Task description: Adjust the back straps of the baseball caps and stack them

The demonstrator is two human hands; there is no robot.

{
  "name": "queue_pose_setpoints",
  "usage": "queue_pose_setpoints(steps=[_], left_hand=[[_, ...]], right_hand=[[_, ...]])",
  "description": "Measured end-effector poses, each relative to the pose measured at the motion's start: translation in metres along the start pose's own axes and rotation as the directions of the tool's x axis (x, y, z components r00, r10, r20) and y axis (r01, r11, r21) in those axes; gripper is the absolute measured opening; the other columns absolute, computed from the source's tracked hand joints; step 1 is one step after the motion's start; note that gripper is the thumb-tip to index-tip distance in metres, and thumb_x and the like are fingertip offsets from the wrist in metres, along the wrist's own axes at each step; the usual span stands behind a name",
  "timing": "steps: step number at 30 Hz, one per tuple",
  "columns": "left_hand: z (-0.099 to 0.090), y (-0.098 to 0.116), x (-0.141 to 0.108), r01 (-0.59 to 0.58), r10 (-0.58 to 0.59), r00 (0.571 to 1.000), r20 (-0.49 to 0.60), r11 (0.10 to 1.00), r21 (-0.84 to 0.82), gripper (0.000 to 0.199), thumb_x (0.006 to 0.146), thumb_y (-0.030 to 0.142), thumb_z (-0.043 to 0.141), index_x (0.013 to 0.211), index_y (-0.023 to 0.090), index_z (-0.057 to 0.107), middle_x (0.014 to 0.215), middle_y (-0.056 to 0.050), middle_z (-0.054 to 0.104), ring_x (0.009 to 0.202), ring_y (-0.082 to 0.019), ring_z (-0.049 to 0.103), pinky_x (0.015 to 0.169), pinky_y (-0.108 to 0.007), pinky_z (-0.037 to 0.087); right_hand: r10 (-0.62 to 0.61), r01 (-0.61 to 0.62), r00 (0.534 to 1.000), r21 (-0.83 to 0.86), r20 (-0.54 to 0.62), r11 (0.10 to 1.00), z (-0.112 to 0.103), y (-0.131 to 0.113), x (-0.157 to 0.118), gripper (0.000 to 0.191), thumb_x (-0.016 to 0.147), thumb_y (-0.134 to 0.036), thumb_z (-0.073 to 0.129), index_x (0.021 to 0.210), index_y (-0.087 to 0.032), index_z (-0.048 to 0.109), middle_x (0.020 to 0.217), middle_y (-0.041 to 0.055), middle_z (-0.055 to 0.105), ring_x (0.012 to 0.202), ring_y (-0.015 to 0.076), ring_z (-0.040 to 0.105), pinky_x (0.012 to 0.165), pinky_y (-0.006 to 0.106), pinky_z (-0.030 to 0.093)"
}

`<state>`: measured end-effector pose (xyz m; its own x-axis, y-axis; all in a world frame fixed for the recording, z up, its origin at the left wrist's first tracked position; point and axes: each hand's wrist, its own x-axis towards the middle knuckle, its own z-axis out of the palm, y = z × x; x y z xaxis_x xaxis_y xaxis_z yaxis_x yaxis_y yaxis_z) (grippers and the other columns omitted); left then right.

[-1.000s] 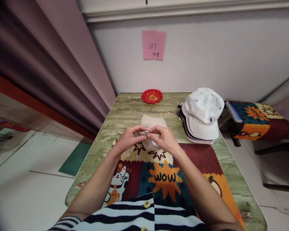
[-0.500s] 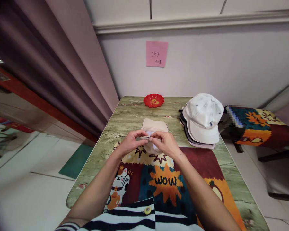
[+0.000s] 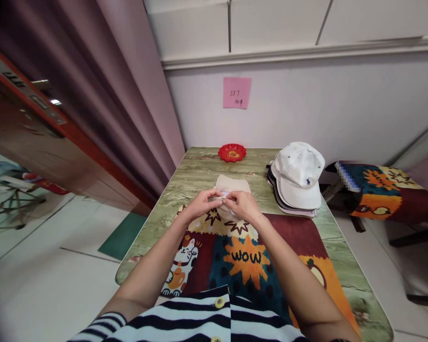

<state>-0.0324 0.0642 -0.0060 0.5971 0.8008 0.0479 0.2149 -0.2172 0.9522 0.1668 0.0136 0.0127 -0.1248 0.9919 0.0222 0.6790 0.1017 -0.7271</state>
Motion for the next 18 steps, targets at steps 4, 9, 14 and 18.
queue_pose_setpoints(steps=[4,9,14,18], left_hand=[[-0.001,0.004,-0.004,-0.021,0.021,1.000,0.005,0.998,-0.053,0.036,0.079,0.043,0.074,0.100,0.014,0.071,0.101,-0.006,0.072,0.095,-0.021,0.063,0.086,-0.030,0.049],[0.000,0.010,-0.012,0.010,-0.007,1.000,0.030,0.993,-0.118,0.043,0.077,0.049,0.076,0.101,0.013,0.071,0.100,-0.007,0.071,0.090,-0.019,0.064,0.082,-0.029,0.049],[0.002,0.011,-0.016,0.022,-0.021,1.000,0.005,0.993,-0.113,0.043,0.076,0.048,0.077,0.101,0.013,0.071,0.100,-0.006,0.071,0.089,-0.018,0.063,0.083,-0.029,0.048],[0.001,0.009,-0.015,0.035,-0.037,0.999,-0.017,0.993,-0.112,0.043,0.074,0.047,0.078,0.098,0.013,0.071,0.096,-0.005,0.071,0.084,-0.017,0.063,0.080,-0.028,0.048]], right_hand=[[0.004,-0.003,1.000,0.018,-0.031,1.000,0.002,-0.006,-0.004,0.034,0.085,-0.046,0.058,0.083,-0.017,0.077,0.069,0.0022,0.067,0.064,0.0155,0.054,0.060,0.027,0.032],[0.007,-0.005,0.999,0.049,-0.048,0.999,0.001,-0.008,-0.010,0.038,0.083,-0.050,0.060,0.083,-0.016,0.077,0.068,0.0029,0.067,0.064,0.0160,0.053,0.059,0.027,0.032],[-0.036,0.041,0.998,0.122,-0.043,0.992,0.003,-0.003,-0.011,0.042,0.083,-0.053,0.061,0.084,-0.015,0.077,0.072,0.0042,0.069,0.064,0.0153,0.053,0.060,0.026,0.035],[-0.021,0.022,1.000,0.176,-0.007,0.984,0.002,0.005,-0.007,0.046,0.087,-0.055,0.053,0.076,-0.015,0.074,0.067,0.0036,0.067,0.061,0.0152,0.052,0.058,0.027,0.034]])
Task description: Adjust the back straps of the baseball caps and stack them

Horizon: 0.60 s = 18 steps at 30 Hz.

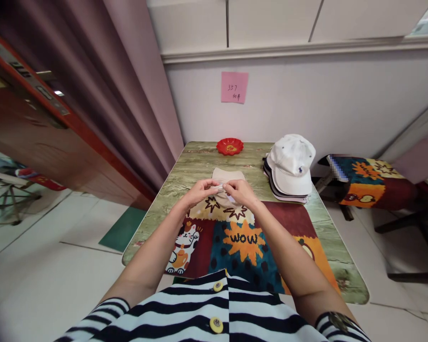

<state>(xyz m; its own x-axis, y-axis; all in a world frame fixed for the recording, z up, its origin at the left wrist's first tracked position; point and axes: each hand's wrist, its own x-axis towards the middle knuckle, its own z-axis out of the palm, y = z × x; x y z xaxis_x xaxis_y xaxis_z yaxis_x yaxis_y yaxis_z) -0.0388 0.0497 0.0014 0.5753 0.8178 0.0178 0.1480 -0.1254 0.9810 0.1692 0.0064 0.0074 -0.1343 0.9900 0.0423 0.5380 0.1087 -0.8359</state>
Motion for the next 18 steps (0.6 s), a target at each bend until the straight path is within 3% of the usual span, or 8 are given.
queue_pose_setpoints(steps=[4,9,15,18], left_hand=[[-0.005,-0.002,0.003,0.000,0.001,1.000,0.029,1.000,-0.012,0.042,0.075,0.048,0.078,0.098,0.013,0.072,0.096,-0.005,0.072,0.084,-0.016,0.064,0.081,-0.029,0.047],[-0.012,-0.001,0.007,0.003,-0.002,0.998,0.067,1.000,-0.014,0.041,0.076,0.046,0.077,0.100,0.013,0.071,0.097,-0.005,0.071,0.087,-0.017,0.063,0.081,-0.028,0.046],[-0.019,0.001,0.008,0.022,-0.022,0.998,0.058,1.000,-0.003,0.041,0.076,0.047,0.078,0.098,0.013,0.071,0.096,-0.005,0.071,0.084,-0.016,0.063,0.079,-0.028,0.047],[-0.016,0.001,0.006,-0.013,0.013,0.998,0.057,1.000,-0.013,0.041,0.079,0.045,0.076,0.106,0.014,0.071,0.105,-0.008,0.072,0.092,-0.018,0.065,0.084,-0.029,0.048]], right_hand=[[0.008,-0.015,0.998,0.106,0.070,0.994,-0.003,0.002,0.005,0.055,0.089,-0.063,0.049,0.076,-0.015,0.071,0.067,0.0028,0.065,0.057,0.0136,0.047,0.054,0.027,0.032],[0.017,-0.035,0.989,0.117,0.146,0.992,-0.008,-0.001,0.011,0.045,0.079,-0.059,0.068,0.082,-0.014,0.074,0.064,0.0000,0.061,0.055,0.0108,0.044,0.052,0.024,0.031],[0.053,-0.089,0.983,0.203,0.175,0.975,-0.024,0.005,0.010,0.047,0.076,-0.057,0.072,0.091,-0.013,0.076,0.061,-0.0010,0.057,0.052,0.0097,0.042,0.049,0.023,0.029],[0.029,-0.070,0.983,0.221,0.183,0.973,-0.021,0.006,0.009,0.046,0.077,-0.057,0.072,0.091,-0.014,0.076,0.064,0.0000,0.059,0.054,0.0101,0.044,0.049,0.023,0.030]])
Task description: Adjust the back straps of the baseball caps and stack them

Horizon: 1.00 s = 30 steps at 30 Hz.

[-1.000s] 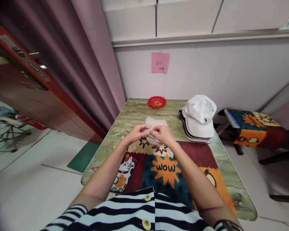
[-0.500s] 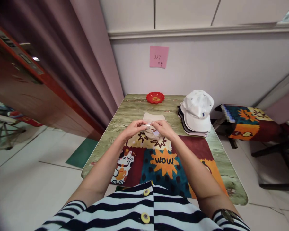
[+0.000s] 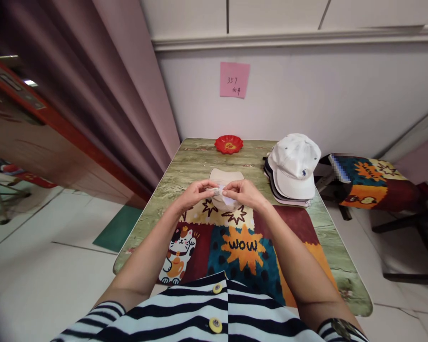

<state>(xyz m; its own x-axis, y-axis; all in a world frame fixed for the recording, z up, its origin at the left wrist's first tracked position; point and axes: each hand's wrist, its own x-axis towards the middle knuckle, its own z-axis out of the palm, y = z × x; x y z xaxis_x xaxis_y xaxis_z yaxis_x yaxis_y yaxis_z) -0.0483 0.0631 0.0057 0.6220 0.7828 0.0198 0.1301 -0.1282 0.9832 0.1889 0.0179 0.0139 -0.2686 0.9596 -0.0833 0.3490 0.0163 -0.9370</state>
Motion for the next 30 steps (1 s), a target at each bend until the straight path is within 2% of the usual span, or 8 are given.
queue_pose_setpoints(steps=[5,8,11,16,22,26,28,30], left_hand=[[0.013,-0.004,-0.005,-0.136,0.151,0.981,-0.121,0.983,0.125,0.037,0.081,0.039,0.076,0.112,0.018,0.072,0.118,-0.009,0.072,0.110,-0.024,0.064,0.099,-0.035,0.047],[0.019,-0.009,-0.008,-0.174,0.245,0.946,-0.214,0.936,0.305,0.032,0.076,0.031,0.081,0.106,0.021,0.074,0.113,-0.008,0.073,0.110,-0.025,0.064,0.103,-0.038,0.045],[0.021,-0.014,-0.008,-0.179,0.286,0.924,-0.255,0.910,0.373,0.025,0.080,0.027,0.076,0.105,0.023,0.075,0.107,-0.007,0.074,0.106,-0.024,0.065,0.101,-0.037,0.046],[0.018,-0.016,-0.007,-0.191,0.278,0.932,-0.232,0.922,0.337,0.023,0.081,0.028,0.075,0.103,0.023,0.076,0.107,-0.006,0.075,0.105,-0.023,0.066,0.099,-0.036,0.047],[0.017,-0.020,-0.007,-0.143,0.201,0.949,-0.241,0.960,0.240,0.026,0.079,0.033,0.077,0.102,0.020,0.075,0.111,-0.007,0.074,0.107,-0.024,0.066,0.102,-0.036,0.046],[0.011,-0.013,-0.006,-0.088,0.110,0.982,-0.155,0.986,0.142,0.057,0.072,0.038,0.084,0.123,0.018,0.067,0.119,-0.009,0.071,0.115,-0.025,0.064,0.101,-0.034,0.047],[0.006,-0.008,-0.004,-0.067,0.081,0.993,-0.081,0.985,0.158,0.050,0.077,0.044,0.079,0.118,0.017,0.069,0.115,-0.008,0.071,0.112,-0.025,0.064,0.097,-0.032,0.048],[0.002,-0.004,-0.002,-0.054,0.058,0.998,-0.017,0.982,0.183,0.036,0.084,0.048,0.070,0.101,0.016,0.073,0.103,-0.006,0.073,0.101,-0.024,0.065,0.092,-0.031,0.048]], right_hand=[[0.000,-0.005,0.992,-0.042,-0.122,0.999,0.014,0.003,0.003,0.043,0.079,-0.057,0.068,0.083,-0.015,0.073,0.065,0.0008,0.059,0.055,0.0112,0.045,0.050,0.024,0.033],[0.004,-0.009,0.991,-0.037,-0.135,0.999,0.019,0.004,0.004,0.041,0.080,-0.056,0.067,0.083,-0.015,0.072,0.065,0.0002,0.058,0.055,0.0112,0.045,0.052,0.024,0.033],[-0.007,0.004,0.993,-0.022,-0.118,1.000,0.020,0.005,0.006,0.038,0.081,-0.053,0.066,0.082,-0.016,0.071,0.066,0.0000,0.059,0.056,0.0111,0.045,0.053,0.024,0.032],[-0.029,0.024,0.992,-0.041,-0.122,0.999,0.022,0.006,0.008,0.035,0.082,-0.051,0.065,0.080,-0.016,0.071,0.067,0.0001,0.061,0.058,0.0122,0.048,0.055,0.025,0.034],[-0.045,0.038,0.991,-0.057,-0.128,0.998,0.025,0.009,0.009,0.034,0.083,-0.050,0.064,0.082,-0.017,0.072,0.066,-0.0004,0.061,0.058,0.0124,0.047,0.056,0.025,0.035],[-0.025,0.020,0.993,-0.052,-0.113,0.998,0.023,0.009,0.009,0.033,0.084,-0.049,0.064,0.081,-0.017,0.071,0.065,-0.0007,0.059,0.057,0.0123,0.046,0.054,0.025,0.034],[-0.026,0.019,0.994,-0.062,-0.102,0.998,0.021,0.007,0.009,0.034,0.084,-0.050,0.064,0.082,-0.017,0.071,0.066,-0.0003,0.060,0.058,0.0123,0.046,0.054,0.025,0.033],[-0.035,0.028,0.996,-0.089,-0.082,0.996,0.020,0.004,0.009,0.037,0.084,-0.052,0.064,0.084,-0.017,0.073,0.066,-0.0002,0.059,0.058,0.0125,0.046,0.055,0.025,0.033]])
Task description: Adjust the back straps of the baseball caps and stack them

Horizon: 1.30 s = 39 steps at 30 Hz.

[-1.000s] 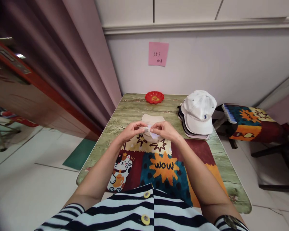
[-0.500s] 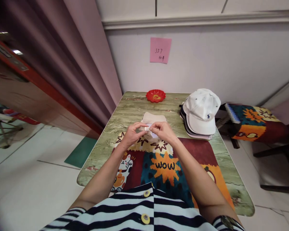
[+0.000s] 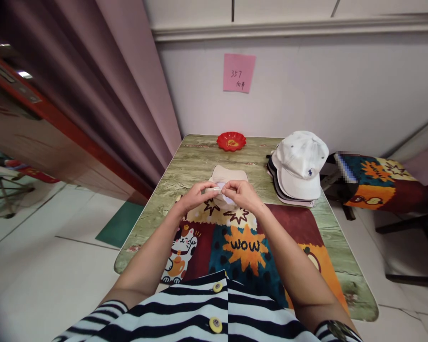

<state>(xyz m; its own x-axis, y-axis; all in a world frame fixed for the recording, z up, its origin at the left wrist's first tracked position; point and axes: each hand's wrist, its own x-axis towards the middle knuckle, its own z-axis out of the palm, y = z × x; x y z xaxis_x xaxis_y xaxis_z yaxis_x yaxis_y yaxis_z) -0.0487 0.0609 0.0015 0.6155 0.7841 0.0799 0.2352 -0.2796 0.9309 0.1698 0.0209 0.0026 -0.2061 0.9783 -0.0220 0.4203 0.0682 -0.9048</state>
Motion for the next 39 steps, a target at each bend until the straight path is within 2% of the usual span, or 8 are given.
queue_pose_setpoints(steps=[2,7,20,23,26,30,34,39], left_hand=[[-0.002,0.000,0.001,0.012,-0.012,0.999,0.043,1.000,-0.010,0.035,0.086,0.049,0.067,0.091,0.015,0.074,0.093,-0.005,0.073,0.092,-0.021,0.065,0.086,-0.030,0.048],[-0.003,-0.005,-0.001,0.028,-0.024,0.998,0.065,0.997,-0.068,0.036,0.084,0.049,0.069,0.093,0.014,0.074,0.092,-0.005,0.072,0.090,-0.020,0.063,0.084,-0.030,0.047],[0.000,-0.010,0.001,0.036,-0.034,0.999,0.023,0.993,-0.112,0.030,0.081,0.044,0.073,0.083,0.013,0.074,0.089,-0.005,0.070,0.086,-0.019,0.062,0.081,-0.028,0.045],[-0.003,-0.012,0.000,0.044,-0.039,0.998,0.041,0.992,-0.116,0.031,0.082,0.045,0.073,0.085,0.014,0.074,0.088,-0.004,0.070,0.085,-0.019,0.061,0.081,-0.028,0.045],[-0.012,-0.014,-0.002,0.064,-0.058,0.996,0.062,0.993,-0.099,0.031,0.083,0.045,0.072,0.089,0.015,0.073,0.090,-0.004,0.069,0.088,-0.019,0.061,0.083,-0.027,0.044],[-0.025,-0.015,-0.003,0.075,-0.068,0.990,0.125,0.996,-0.055,0.031,0.084,0.046,0.070,0.089,0.016,0.072,0.095,-0.004,0.068,0.092,-0.020,0.060,0.086,-0.028,0.043],[-0.031,-0.015,-0.002,0.087,-0.074,0.985,0.159,0.994,-0.072,0.034,0.086,0.049,0.065,0.081,0.015,0.067,0.085,-0.002,0.063,0.081,-0.017,0.056,0.076,-0.026,0.041],[-0.033,-0.017,-0.001,0.090,-0.079,0.989,0.128,0.993,-0.083,0.036,0.085,0.050,0.065,0.076,0.015,0.061,0.072,0.002,0.052,0.070,-0.013,0.047,0.068,-0.024,0.035]], right_hand=[[-0.004,0.004,1.000,-0.024,0.027,1.000,0.000,-0.004,-0.001,0.038,0.084,-0.053,0.063,0.087,-0.017,0.074,0.066,-0.0006,0.058,0.059,0.0127,0.045,0.055,0.025,0.032],[0.003,0.000,0.999,-0.098,0.036,0.995,0.003,-0.014,-0.001,0.035,0.084,-0.050,0.062,0.085,-0.017,0.075,0.063,-0.0014,0.056,0.059,0.0125,0.044,0.057,0.026,0.031],[-0.003,0.001,1.000,-0.199,-0.006,0.980,0.008,-0.017,0.000,0.033,0.083,-0.047,0.061,0.081,-0.018,0.076,0.063,-0.0010,0.060,0.060,0.0130,0.047,0.058,0.025,0.032],[-0.019,0.021,1.000,-0.169,0.013,0.985,-0.001,-0.015,-0.002,0.036,0.084,-0.050,0.062,0.083,-0.017,0.076,0.065,-0.0006,0.062,0.059,0.0128,0.046,0.057,0.026,0.032],[-0.047,0.052,0.998,-0.127,0.044,0.991,-0.020,-0.011,-0.006,0.040,0.085,-0.054,0.063,0.091,-0.017,0.077,0.071,0.0007,0.066,0.062,0.0137,0.050,0.058,0.026,0.034],[-0.074,0.098,0.983,-0.137,0.169,0.986,-0.041,0.001,-0.011,0.039,0.086,-0.054,0.064,0.086,-0.017,0.076,0.075,0.0016,0.067,0.067,0.0153,0.053,0.062,0.026,0.038],[-0.103,0.118,0.983,-0.097,0.149,0.988,-0.041,0.013,-0.010,0.041,0.091,-0.054,0.058,0.076,-0.017,0.068,0.069,-0.0006,0.059,0.065,0.0140,0.049,0.061,0.026,0.035],[-0.125,0.133,0.985,-0.066,0.116,0.989,-0.034,0.019,-0.007,0.040,0.092,-0.053,0.058,0.076,-0.018,0.065,0.067,-0.0025,0.054,0.063,0.0130,0.046,0.061,0.025,0.034]])
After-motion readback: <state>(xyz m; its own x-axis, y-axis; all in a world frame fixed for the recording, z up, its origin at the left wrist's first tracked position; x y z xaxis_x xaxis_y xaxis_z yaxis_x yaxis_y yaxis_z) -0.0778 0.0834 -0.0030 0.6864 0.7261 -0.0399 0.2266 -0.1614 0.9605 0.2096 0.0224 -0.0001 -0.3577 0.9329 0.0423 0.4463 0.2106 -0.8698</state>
